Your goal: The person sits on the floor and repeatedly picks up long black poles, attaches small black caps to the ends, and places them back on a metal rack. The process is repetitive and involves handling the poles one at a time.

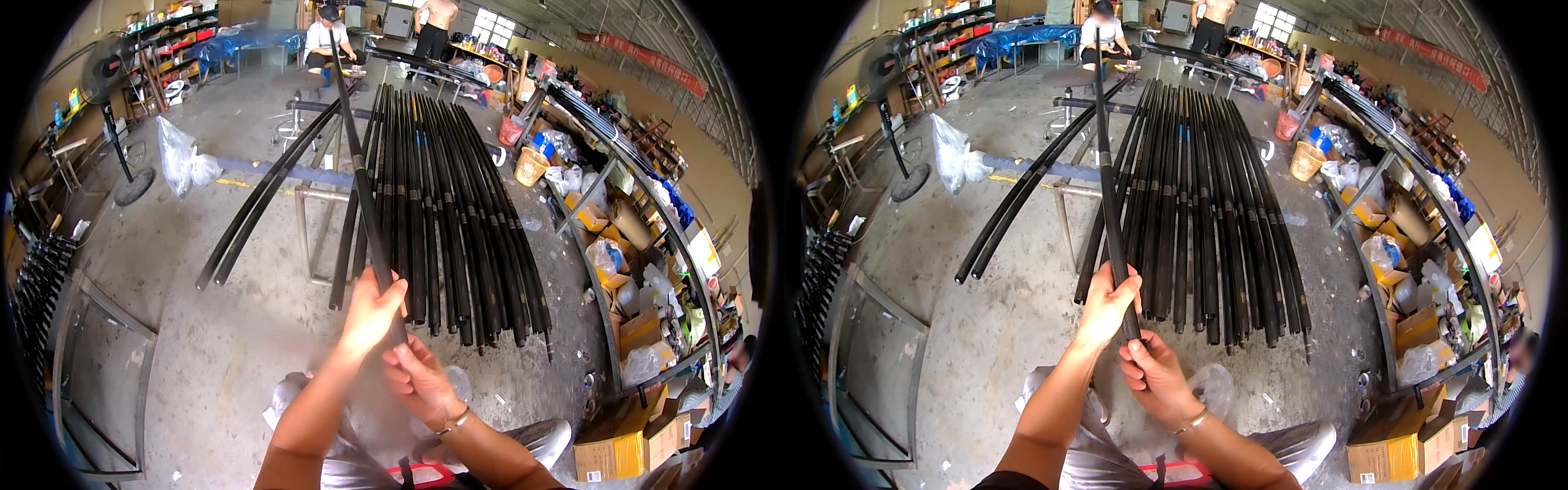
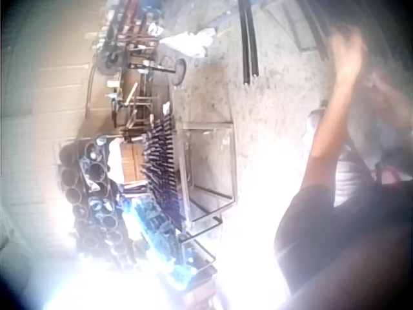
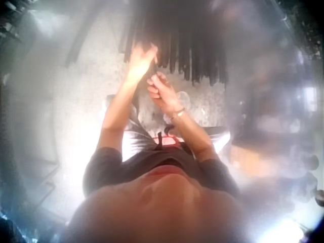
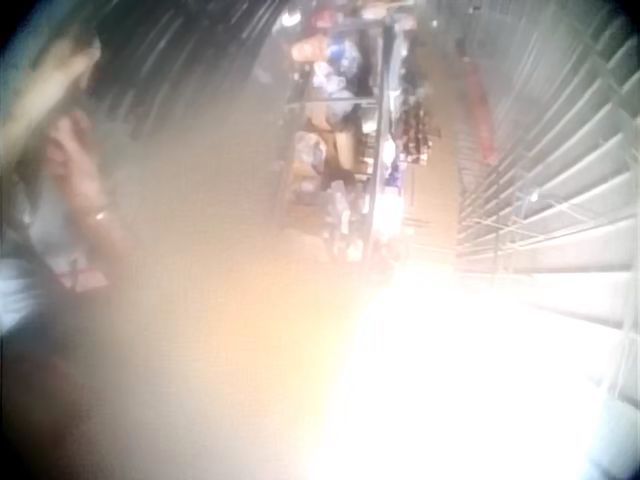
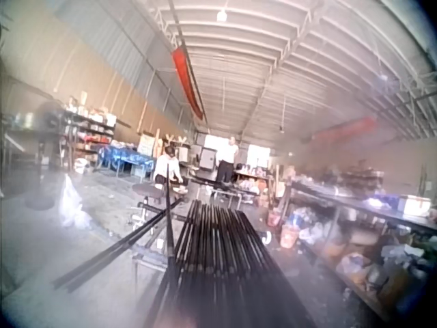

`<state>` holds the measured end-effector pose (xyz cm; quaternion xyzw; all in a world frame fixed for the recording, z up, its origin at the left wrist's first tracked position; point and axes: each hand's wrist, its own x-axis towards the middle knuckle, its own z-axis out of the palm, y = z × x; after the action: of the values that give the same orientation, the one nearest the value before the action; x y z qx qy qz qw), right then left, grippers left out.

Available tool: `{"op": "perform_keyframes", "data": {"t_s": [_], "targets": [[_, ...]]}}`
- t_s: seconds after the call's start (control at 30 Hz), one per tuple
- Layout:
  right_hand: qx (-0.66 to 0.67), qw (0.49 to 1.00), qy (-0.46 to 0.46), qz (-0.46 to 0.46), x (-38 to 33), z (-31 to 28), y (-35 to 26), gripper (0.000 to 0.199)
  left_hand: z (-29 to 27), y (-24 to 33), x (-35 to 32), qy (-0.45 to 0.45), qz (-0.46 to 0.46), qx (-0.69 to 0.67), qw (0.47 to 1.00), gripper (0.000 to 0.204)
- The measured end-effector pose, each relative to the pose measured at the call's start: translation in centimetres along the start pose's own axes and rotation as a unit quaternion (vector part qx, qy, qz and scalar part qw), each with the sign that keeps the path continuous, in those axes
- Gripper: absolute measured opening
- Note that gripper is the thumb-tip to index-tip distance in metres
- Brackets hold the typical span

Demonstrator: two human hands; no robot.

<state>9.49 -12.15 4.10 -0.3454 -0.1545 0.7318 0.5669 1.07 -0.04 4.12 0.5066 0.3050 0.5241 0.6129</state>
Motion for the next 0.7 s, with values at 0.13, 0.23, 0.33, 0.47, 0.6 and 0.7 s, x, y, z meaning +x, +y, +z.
{"op": "perform_keyframes", "data": {"t_s": [0.13,0.23,0.33,0.47,0.6,0.7], "targets": [[-0.021,1.000,0.015,0.010,-0.1,0.4,0.2,0.016,-0.1,0.7,0.3,-0.015,-0.012,0.028,0.999,0.018],[-0.004,1.000,0.000,0.025,-0.3,0.3,0.2,0.016,-0.7,0.6,0.9,-0.018,0.002,0.061,0.998,0.018],[-0.010,0.999,0.016,0.031,-0.7,-0.4,0.4,0.016,-1.7,-0.1,1.5,-0.007,0.009,0.129,0.992,0.027],[-0.018,0.997,0.049,0.057,-1.6,-2.4,0.9,0.018,-1.8,0.4,1.8,-0.008,-0.002,0.201,0.980,0.044],[-0.018,0.992,0.090,0.086,-2.4,-4.3,1.6,0.020,-2.1,-0.4,2.1,0.009,0.017,0.264,0.964,0.050],[0.011,0.991,0.102,0.085,-3.2,-7.0,1.8,0.019,-0.6,1.5,2.1,-0.009,-0.018,0.336,0.942,0.049]]}}
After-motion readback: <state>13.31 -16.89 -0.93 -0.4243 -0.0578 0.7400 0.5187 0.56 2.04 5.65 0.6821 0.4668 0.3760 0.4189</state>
